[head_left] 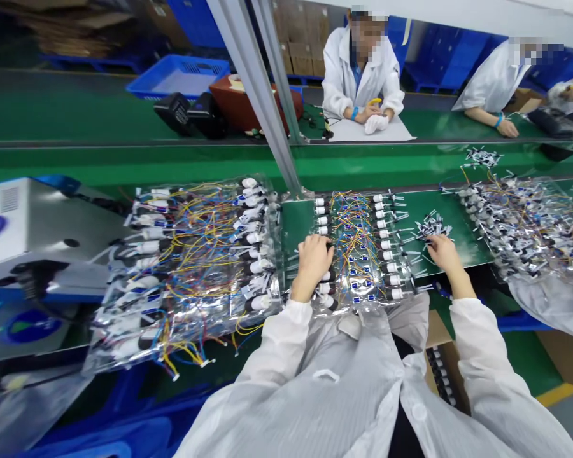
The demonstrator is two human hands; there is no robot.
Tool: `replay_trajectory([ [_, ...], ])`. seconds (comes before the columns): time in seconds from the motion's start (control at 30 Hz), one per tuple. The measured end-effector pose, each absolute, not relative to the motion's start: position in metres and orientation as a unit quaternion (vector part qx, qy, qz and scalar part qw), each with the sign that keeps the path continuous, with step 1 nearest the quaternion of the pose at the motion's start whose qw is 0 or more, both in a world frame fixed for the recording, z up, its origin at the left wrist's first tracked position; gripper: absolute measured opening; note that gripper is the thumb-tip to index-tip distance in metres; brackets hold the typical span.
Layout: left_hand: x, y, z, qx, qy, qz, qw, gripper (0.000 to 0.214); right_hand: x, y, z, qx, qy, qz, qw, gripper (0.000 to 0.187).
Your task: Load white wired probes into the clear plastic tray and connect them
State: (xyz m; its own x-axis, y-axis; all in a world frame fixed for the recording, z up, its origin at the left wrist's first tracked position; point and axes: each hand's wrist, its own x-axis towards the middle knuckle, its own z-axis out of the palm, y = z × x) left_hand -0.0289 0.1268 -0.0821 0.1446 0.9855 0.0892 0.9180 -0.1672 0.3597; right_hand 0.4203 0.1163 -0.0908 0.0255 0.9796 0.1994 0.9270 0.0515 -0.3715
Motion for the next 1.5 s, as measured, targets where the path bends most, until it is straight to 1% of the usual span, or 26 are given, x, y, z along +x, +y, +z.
replay_trajectory([
  [0.1, -0.025, 0.120, -0.078, 0.707, 0.682, 0.166, 0.091, 0.040, 0.418, 0.114, -0.097, -0.676, -0.707, -0.006, 0.210, 0.025],
  [0.17, -0.020, 0.113, -0.075, 0.683, 0.706, 0.171, 0.079, 0.049, 0.423, 0.114, -0.092, -0.667, -0.706, -0.028, 0.236, 0.023],
  [0.23, -0.016, 0.108, -0.073, 0.672, 0.717, 0.171, 0.074, 0.053, 0.431, 0.114, -0.083, -0.668, -0.688, -0.035, 0.282, 0.018],
  [0.3, -0.014, 0.105, -0.071, 0.666, 0.721, 0.173, 0.078, 0.054, 0.437, 0.115, -0.072, -0.684, -0.632, -0.032, 0.364, 0.013],
  [0.33, -0.014, 0.105, -0.071, 0.663, 0.723, 0.176, 0.082, 0.055, 0.438, 0.116, -0.067, -0.688, -0.589, -0.024, 0.423, 0.011],
  [0.4, -0.014, 0.106, -0.070, 0.655, 0.726, 0.186, 0.090, 0.058, 0.433, 0.117, -0.057, -0.666, -0.480, 0.016, 0.571, 0.009],
  [0.47, -0.013, 0.106, -0.069, 0.653, 0.726, 0.195, 0.095, 0.057, 0.421, 0.118, -0.049, -0.603, -0.368, 0.105, 0.700, 0.009],
  [0.5, -0.012, 0.107, -0.069, 0.655, 0.723, 0.200, 0.096, 0.056, 0.413, 0.118, -0.046, -0.568, -0.320, 0.162, 0.740, 0.013],
  [0.53, -0.011, 0.107, -0.069, 0.658, 0.717, 0.208, 0.096, 0.055, 0.403, 0.118, -0.044, -0.537, -0.279, 0.229, 0.762, 0.018],
  [0.6, -0.009, 0.108, -0.070, 0.668, 0.700, 0.233, 0.095, 0.051, 0.380, 0.119, -0.038, -0.485, -0.228, 0.368, 0.760, 0.025],
  [0.7, -0.009, 0.114, -0.073, 0.686, 0.663, 0.281, 0.104, 0.046, 0.336, 0.125, -0.027, -0.416, -0.205, 0.530, 0.710, 0.027],
  [0.8, -0.012, 0.125, -0.077, 0.696, 0.627, 0.326, 0.128, 0.038, 0.285, 0.137, -0.015, -0.372, -0.216, 0.626, 0.650, 0.026],
  [0.9, -0.017, 0.137, -0.085, 0.684, 0.602, 0.379, 0.162, 0.038, 0.235, 0.152, -0.009, -0.365, -0.233, 0.683, 0.588, 0.026],
  [1.03, -0.023, 0.151, -0.094, 0.634, 0.602, 0.432, 0.224, 0.041, 0.185, 0.171, -0.013, -0.391, -0.267, 0.703, 0.530, 0.025],
  [1.17, -0.028, 0.159, -0.093, 0.605, 0.614, 0.430, 0.267, 0.039, 0.155, 0.186, -0.026, -0.420, -0.327, 0.692, 0.488, 0.029],
  [1.33, -0.027, 0.161, -0.083, 0.608, 0.611, 0.420, 0.284, 0.037, 0.136, 0.198, -0.041, -0.410, -0.398, 0.669, 0.475, 0.031],
  [1.5, -0.024, 0.159, -0.081, 0.628, 0.590, 0.427, 0.273, 0.034, 0.136, 0.203, -0.056, -0.448, -0.466, 0.614, 0.453, 0.033],
])
